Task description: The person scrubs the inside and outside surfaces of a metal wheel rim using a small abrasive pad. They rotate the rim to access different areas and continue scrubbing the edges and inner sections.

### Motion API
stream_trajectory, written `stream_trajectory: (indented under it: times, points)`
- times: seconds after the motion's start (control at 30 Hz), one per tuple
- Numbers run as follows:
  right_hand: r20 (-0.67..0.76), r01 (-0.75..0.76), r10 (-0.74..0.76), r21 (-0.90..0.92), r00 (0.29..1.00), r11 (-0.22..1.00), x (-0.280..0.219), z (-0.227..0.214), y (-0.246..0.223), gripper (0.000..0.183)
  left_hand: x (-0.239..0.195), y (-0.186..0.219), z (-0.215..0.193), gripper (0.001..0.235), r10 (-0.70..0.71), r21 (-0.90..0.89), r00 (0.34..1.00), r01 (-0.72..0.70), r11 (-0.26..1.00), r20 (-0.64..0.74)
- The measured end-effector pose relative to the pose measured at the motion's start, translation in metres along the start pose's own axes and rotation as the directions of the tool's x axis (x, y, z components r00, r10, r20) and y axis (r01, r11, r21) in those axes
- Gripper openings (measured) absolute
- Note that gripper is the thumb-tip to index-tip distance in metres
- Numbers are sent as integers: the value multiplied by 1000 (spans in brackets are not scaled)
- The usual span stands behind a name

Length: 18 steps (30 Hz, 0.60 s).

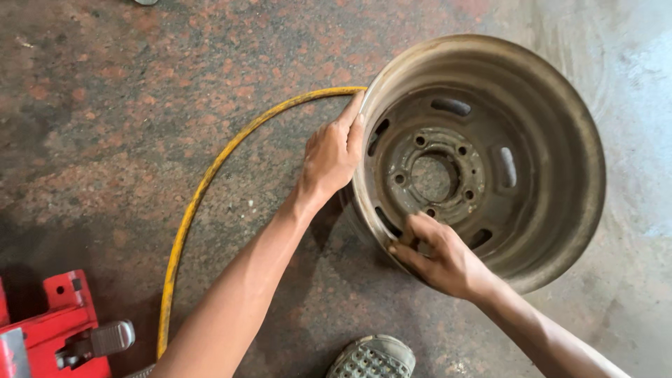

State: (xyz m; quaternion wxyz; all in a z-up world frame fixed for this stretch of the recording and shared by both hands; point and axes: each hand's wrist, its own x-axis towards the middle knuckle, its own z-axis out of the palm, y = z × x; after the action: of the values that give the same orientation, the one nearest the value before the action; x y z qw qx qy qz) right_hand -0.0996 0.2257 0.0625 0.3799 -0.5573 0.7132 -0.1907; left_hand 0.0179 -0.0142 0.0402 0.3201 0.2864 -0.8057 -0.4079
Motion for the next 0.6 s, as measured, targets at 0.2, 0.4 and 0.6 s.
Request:
stream_trajectory:
  times: [0.2,0.4,0.6]
  points:
    - [211,340,-337,25,918,940,-35,-56,11,21,-1,-4,3,51,-101,-11,993,101,995,58]
    - [-29,272,-271,38,962,961,-8,-22,-14,18,-5,-9,7,47,-37,-72,999,36,997,-21]
    - [-34,70,-67,105,997,992,1,-14,-26,21,-7,-9,5,47,-70,-68,997,68,995,-18]
